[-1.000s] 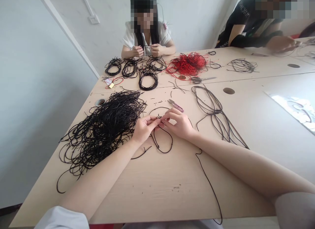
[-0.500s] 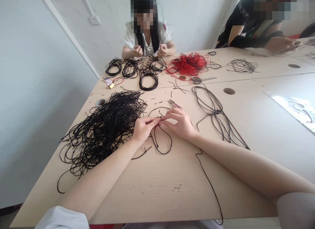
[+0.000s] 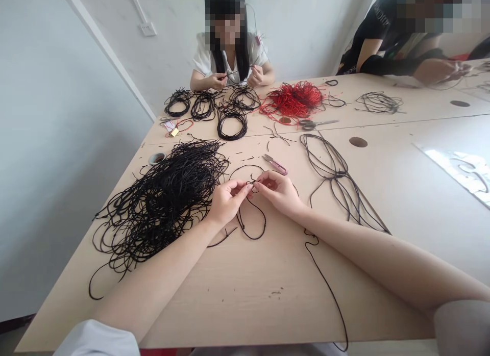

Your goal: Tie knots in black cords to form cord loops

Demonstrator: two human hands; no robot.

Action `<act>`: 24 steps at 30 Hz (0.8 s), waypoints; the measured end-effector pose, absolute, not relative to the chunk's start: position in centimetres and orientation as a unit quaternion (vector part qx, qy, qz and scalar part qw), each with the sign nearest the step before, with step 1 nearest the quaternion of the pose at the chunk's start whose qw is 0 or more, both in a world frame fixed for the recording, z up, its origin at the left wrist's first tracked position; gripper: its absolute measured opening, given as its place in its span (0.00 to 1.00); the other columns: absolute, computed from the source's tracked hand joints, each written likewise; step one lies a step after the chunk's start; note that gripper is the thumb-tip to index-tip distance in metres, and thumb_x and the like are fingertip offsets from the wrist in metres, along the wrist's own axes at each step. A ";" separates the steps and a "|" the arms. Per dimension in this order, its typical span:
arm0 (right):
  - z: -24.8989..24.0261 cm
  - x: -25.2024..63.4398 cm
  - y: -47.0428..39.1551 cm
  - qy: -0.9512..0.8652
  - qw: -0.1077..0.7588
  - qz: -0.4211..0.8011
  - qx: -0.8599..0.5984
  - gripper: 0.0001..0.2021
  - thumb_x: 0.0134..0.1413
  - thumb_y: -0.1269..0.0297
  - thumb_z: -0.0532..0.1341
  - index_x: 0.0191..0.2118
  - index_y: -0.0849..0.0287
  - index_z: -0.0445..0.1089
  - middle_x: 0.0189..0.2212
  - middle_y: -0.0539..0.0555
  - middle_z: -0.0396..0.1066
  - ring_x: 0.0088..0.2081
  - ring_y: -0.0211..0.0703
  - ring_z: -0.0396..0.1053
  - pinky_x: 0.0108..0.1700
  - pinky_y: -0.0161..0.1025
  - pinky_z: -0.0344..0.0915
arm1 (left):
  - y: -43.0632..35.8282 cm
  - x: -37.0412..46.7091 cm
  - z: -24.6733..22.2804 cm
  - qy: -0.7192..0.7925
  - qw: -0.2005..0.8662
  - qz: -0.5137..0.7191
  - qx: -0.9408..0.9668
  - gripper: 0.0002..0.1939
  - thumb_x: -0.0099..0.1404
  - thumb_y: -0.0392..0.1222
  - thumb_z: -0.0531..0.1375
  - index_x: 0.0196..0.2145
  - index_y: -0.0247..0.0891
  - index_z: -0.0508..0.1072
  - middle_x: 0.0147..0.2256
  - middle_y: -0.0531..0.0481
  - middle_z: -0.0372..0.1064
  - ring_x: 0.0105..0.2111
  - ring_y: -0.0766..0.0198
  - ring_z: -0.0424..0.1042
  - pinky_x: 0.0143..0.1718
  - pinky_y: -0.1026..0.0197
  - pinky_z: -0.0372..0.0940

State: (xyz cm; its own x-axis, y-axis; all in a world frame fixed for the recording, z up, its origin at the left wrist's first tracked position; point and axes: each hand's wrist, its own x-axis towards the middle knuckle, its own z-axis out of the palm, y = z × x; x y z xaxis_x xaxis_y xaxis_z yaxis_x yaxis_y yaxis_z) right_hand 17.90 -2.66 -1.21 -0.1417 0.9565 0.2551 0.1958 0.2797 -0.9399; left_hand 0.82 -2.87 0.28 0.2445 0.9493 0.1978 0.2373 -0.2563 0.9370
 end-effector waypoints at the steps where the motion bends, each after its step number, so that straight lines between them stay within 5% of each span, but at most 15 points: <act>1: -1.3 17.9 -2.6 -0.642 0.475 0.398 -0.451 0.10 0.56 0.57 0.58 0.32 0.58 0.68 0.29 0.52 0.71 0.31 0.39 0.68 0.33 0.38 0.64 | -2.8 0.8 0.2 0.443 0.416 0.425 0.671 0.13 0.62 0.49 0.59 0.31 0.36 0.74 0.27 0.48 0.74 0.29 0.63 0.73 0.34 0.61 0.68; 13: -0.7 18.1 -2.3 -0.665 0.445 0.388 -0.458 0.12 0.56 0.62 0.55 0.24 0.58 0.69 0.24 0.49 0.69 0.29 0.38 0.66 0.33 0.36 0.61 | -3.3 1.0 0.3 0.434 0.339 0.422 0.720 0.11 0.63 0.48 0.59 0.36 0.39 0.76 0.34 0.48 0.75 0.31 0.64 0.73 0.32 0.63 0.67; 20: -0.9 18.0 -2.4 -0.627 0.463 0.486 -0.396 0.11 0.57 0.57 0.57 0.31 0.58 0.69 0.27 0.51 0.72 0.32 0.39 0.70 0.37 0.37 0.65 | -2.8 0.8 0.1 0.442 0.406 0.409 0.688 0.13 0.63 0.49 0.58 0.31 0.37 0.76 0.29 0.48 0.74 0.30 0.63 0.72 0.34 0.62 0.66; 24: -0.5 18.0 -2.7 -0.661 0.457 0.440 -0.401 0.10 0.58 0.60 0.56 0.34 0.58 0.71 0.30 0.52 0.73 0.34 0.40 0.70 0.38 0.38 0.66 | -2.6 0.6 0.1 0.441 0.433 0.413 0.669 0.13 0.62 0.48 0.59 0.30 0.36 0.76 0.27 0.49 0.74 0.29 0.63 0.71 0.34 0.63 0.65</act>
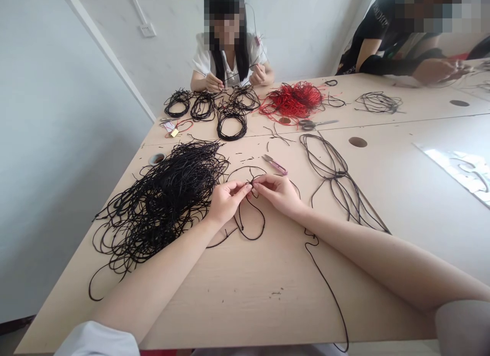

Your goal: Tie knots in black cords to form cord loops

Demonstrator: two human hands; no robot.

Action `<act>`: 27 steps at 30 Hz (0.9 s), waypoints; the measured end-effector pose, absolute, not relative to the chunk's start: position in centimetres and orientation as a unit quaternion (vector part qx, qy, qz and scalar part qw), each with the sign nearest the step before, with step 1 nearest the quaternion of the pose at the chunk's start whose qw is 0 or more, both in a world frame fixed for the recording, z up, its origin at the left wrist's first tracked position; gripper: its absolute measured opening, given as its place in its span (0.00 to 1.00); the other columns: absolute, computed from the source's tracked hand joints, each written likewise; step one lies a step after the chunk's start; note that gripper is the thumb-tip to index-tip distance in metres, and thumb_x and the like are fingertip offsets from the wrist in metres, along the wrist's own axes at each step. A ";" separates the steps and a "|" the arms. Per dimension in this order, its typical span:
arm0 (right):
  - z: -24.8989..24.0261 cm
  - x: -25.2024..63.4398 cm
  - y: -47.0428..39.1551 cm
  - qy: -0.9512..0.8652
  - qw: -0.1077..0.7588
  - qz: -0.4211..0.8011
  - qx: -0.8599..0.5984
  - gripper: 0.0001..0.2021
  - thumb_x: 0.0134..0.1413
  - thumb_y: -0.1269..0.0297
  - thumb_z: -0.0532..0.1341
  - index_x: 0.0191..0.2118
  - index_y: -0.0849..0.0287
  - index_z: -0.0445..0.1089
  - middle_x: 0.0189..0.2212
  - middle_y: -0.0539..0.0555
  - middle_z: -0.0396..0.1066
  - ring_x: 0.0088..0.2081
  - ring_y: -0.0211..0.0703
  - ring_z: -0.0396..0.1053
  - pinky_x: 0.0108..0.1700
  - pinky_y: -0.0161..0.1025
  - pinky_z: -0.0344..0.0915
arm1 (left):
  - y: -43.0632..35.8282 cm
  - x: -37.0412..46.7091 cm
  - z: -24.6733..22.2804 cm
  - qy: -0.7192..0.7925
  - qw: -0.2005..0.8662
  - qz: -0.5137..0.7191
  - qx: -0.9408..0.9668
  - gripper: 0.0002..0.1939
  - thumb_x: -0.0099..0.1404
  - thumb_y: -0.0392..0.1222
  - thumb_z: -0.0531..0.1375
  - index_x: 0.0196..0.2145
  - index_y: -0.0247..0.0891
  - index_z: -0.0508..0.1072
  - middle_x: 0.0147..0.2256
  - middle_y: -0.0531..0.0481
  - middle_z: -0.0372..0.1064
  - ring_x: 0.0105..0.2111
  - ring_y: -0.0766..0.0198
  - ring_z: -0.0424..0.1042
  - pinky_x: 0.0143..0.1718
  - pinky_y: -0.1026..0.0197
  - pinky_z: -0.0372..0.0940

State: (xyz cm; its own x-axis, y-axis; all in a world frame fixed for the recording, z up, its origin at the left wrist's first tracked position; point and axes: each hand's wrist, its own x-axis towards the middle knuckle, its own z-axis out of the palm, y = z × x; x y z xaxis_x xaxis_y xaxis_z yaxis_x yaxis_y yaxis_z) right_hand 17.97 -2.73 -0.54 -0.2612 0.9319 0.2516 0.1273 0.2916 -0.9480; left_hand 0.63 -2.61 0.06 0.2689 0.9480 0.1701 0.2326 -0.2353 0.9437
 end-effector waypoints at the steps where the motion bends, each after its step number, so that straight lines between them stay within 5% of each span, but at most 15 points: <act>1: -0.4 18.0 -2.9 -0.677 0.457 0.412 -0.404 0.09 0.59 0.61 0.55 0.33 0.58 0.71 0.30 0.52 0.73 0.34 0.39 0.70 0.38 0.38 0.66 | -2.6 0.6 0.1 0.441 0.438 0.414 0.665 0.13 0.62 0.48 0.59 0.29 0.36 0.76 0.27 0.49 0.74 0.29 0.63 0.71 0.34 0.63 0.65; 8: 0.3 18.0 -3.5 -0.728 0.459 0.314 -0.403 0.08 0.57 0.66 0.56 0.35 0.56 0.74 0.37 0.53 0.74 0.38 0.40 0.71 0.37 0.37 0.68 | -2.7 0.6 0.1 0.446 0.469 0.428 0.631 0.12 0.60 0.47 0.61 0.30 0.35 0.79 0.30 0.47 0.76 0.32 0.60 0.73 0.37 0.60 0.67; 16: -0.3 17.9 -3.3 -0.717 0.488 0.264 -0.421 0.06 0.54 0.70 0.58 0.32 0.56 0.73 0.33 0.51 0.74 0.34 0.38 0.70 0.35 0.36 0.67 | -2.7 0.7 -0.1 0.449 0.516 0.411 0.602 0.15 0.62 0.49 0.58 0.31 0.36 0.78 0.29 0.49 0.75 0.31 0.60 0.73 0.34 0.60 0.69; 22: -0.4 17.9 -3.1 -0.729 0.464 0.243 -0.440 0.04 0.51 0.71 0.58 0.29 0.58 0.69 0.28 0.50 0.70 0.29 0.37 0.66 0.33 0.36 0.63 | -3.2 0.9 0.2 0.467 0.424 0.421 0.652 0.11 0.63 0.47 0.58 0.31 0.36 0.72 0.27 0.50 0.71 0.26 0.65 0.71 0.28 0.63 0.67; 27: -0.4 18.1 -3.0 -0.718 0.461 0.271 -0.445 0.05 0.51 0.72 0.56 0.30 0.58 0.68 0.28 0.49 0.69 0.30 0.36 0.65 0.33 0.35 0.62 | -3.5 1.0 0.6 0.453 0.227 0.462 0.728 0.04 0.62 0.41 0.59 0.33 0.38 0.70 0.31 0.51 0.68 0.28 0.68 0.67 0.26 0.67 0.63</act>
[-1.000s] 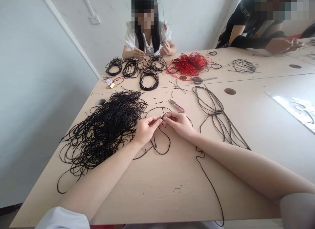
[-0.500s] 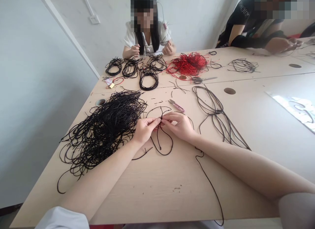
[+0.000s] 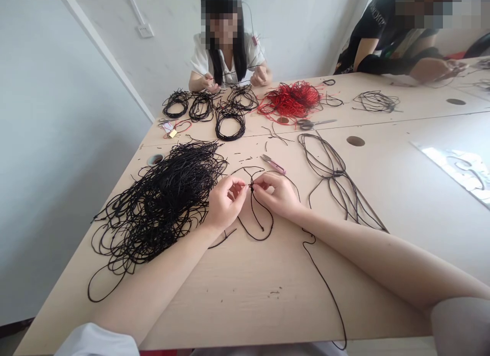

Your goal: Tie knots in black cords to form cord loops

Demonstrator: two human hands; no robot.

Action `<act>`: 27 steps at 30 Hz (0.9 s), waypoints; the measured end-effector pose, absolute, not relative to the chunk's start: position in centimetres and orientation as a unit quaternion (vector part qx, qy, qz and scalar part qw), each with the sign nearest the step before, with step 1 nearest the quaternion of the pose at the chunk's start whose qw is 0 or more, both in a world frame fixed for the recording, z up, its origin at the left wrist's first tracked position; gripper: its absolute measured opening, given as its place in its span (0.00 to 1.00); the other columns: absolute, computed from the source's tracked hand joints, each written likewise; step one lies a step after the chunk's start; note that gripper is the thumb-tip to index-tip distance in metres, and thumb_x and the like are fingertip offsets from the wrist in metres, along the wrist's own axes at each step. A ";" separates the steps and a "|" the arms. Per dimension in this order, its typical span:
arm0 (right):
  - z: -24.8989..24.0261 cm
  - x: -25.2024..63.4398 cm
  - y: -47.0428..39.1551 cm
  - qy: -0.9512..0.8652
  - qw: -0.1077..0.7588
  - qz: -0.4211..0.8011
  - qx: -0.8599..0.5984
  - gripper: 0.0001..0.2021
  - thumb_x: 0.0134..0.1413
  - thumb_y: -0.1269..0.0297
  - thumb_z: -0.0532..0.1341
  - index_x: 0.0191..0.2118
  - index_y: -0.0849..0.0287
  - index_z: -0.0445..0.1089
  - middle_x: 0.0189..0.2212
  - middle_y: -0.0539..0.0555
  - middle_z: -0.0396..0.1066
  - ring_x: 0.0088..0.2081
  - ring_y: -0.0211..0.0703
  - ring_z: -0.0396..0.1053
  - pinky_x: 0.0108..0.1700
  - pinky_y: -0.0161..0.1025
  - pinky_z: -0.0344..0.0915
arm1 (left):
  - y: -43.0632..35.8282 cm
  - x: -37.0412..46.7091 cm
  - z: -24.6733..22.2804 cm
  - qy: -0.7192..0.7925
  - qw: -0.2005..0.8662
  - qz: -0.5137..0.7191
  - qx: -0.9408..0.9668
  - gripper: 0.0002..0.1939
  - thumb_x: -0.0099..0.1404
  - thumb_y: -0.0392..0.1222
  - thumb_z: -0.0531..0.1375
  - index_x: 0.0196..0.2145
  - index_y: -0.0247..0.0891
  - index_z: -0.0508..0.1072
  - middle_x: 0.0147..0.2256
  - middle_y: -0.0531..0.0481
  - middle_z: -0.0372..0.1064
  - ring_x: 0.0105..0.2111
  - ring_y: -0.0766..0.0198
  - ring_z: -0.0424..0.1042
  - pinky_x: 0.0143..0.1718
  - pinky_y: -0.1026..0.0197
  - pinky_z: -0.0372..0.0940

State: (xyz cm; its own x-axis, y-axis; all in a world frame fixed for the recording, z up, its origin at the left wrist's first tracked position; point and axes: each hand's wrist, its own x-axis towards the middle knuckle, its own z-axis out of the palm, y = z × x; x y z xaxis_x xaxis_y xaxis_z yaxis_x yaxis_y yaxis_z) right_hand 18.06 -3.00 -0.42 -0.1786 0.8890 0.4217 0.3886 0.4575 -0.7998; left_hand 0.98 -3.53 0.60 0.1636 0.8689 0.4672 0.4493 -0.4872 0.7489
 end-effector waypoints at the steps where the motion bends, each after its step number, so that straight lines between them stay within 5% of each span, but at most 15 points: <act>1: -0.4 18.1 -3.0 -0.716 0.461 0.276 -0.446 0.04 0.51 0.71 0.56 0.30 0.58 0.68 0.28 0.50 0.69 0.30 0.37 0.65 0.34 0.35 0.62 | -3.5 1.0 0.7 0.446 0.196 0.455 0.745 0.04 0.62 0.40 0.59 0.34 0.38 0.71 0.31 0.51 0.68 0.27 0.69 0.67 0.27 0.67 0.63; 15: -0.5 18.1 -2.9 -0.732 0.429 0.276 -0.452 0.05 0.53 0.69 0.57 0.30 0.58 0.70 0.26 0.50 0.70 0.30 0.38 0.66 0.33 0.36 0.62 | -3.4 0.8 0.5 0.466 0.077 0.329 0.818 0.03 0.67 0.39 0.54 0.36 0.39 0.66 0.34 0.51 0.67 0.29 0.67 0.66 0.32 0.62 0.60; 27: -0.5 18.0 -3.1 -0.717 0.421 0.310 -0.461 0.05 0.56 0.67 0.55 0.33 0.57 0.68 0.28 0.50 0.72 0.31 0.39 0.69 0.34 0.37 0.63 | -3.0 0.7 0.5 0.434 0.318 0.344 0.769 0.05 0.65 0.41 0.54 0.34 0.38 0.66 0.32 0.50 0.65 0.28 0.67 0.65 0.25 0.65 0.60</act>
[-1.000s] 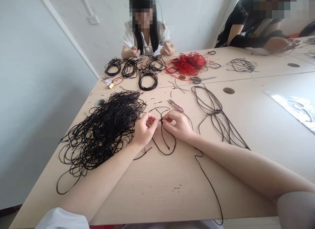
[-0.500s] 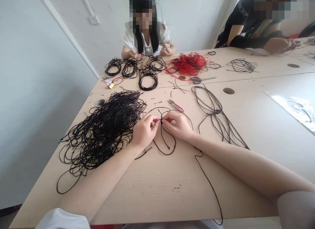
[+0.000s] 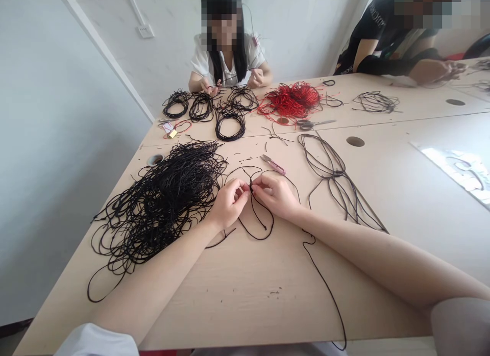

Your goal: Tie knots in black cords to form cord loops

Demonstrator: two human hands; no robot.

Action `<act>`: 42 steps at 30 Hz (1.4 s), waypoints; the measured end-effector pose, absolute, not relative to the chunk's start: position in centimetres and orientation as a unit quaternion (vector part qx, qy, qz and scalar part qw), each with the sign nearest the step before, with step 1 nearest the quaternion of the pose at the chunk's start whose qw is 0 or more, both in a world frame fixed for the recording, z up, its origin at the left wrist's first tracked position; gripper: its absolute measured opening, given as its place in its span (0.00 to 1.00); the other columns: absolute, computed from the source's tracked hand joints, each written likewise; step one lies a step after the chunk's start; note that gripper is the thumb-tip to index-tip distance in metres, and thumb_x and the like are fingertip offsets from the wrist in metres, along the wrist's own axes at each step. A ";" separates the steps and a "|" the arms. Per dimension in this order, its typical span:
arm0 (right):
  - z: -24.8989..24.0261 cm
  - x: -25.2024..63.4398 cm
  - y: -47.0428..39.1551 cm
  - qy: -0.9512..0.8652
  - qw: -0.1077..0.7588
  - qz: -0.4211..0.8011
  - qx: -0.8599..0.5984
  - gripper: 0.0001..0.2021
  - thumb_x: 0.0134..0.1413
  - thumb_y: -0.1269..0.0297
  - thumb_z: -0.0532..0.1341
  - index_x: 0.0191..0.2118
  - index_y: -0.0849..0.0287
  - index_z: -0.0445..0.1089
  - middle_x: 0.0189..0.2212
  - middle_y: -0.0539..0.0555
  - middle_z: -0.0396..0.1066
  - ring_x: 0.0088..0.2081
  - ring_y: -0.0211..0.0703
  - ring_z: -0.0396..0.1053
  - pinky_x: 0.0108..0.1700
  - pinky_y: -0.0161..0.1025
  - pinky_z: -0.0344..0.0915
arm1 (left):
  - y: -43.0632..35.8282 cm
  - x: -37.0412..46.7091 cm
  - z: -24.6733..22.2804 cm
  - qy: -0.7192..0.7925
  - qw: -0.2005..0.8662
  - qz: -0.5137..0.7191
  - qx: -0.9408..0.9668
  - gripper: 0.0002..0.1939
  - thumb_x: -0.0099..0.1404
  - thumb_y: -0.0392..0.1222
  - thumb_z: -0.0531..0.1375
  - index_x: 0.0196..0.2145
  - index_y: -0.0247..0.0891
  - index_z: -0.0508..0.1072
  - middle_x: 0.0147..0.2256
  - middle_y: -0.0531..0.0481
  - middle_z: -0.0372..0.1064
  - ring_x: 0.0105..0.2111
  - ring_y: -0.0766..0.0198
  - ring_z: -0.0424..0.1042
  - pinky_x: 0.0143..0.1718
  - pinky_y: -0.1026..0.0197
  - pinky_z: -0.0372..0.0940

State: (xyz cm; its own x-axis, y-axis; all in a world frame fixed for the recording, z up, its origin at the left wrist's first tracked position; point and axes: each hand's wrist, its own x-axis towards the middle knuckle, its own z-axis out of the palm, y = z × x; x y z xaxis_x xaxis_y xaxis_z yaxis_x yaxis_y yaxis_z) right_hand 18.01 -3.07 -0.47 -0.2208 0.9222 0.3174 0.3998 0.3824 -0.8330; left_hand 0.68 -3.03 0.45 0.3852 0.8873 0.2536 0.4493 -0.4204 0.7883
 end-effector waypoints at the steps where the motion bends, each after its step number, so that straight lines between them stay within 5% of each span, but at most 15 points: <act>1: -0.5 18.0 -3.1 -0.714 0.423 0.314 -0.461 0.05 0.56 0.67 0.55 0.33 0.57 0.68 0.28 0.50 0.72 0.31 0.39 0.69 0.33 0.36 0.64 | -3.1 0.7 0.6 0.437 0.323 0.344 0.766 0.05 0.65 0.42 0.55 0.34 0.38 0.67 0.32 0.50 0.66 0.28 0.67 0.65 0.24 0.66 0.60; 22: -1.2 18.1 -2.5 -0.707 0.410 0.336 -0.468 0.09 0.53 0.65 0.57 0.36 0.57 0.75 0.29 0.51 0.75 0.29 0.39 0.69 0.31 0.36 0.64 | -2.6 0.5 -0.4 0.486 0.427 0.399 0.650 0.08 0.62 0.45 0.56 0.32 0.39 0.69 0.28 0.51 0.71 0.24 0.64 0.73 0.24 0.63 0.70; 42: -0.9 18.0 -2.3 -0.595 0.453 0.479 -0.461 0.09 0.57 0.58 0.55 0.33 0.58 0.66 0.27 0.51 0.72 0.27 0.38 0.72 0.32 0.36 0.69 | -2.9 0.5 0.2 0.513 0.280 0.356 0.729 0.06 0.56 0.37 0.55 0.22 0.39 0.63 0.18 0.58 0.58 0.20 0.69 0.60 0.23 0.65 0.56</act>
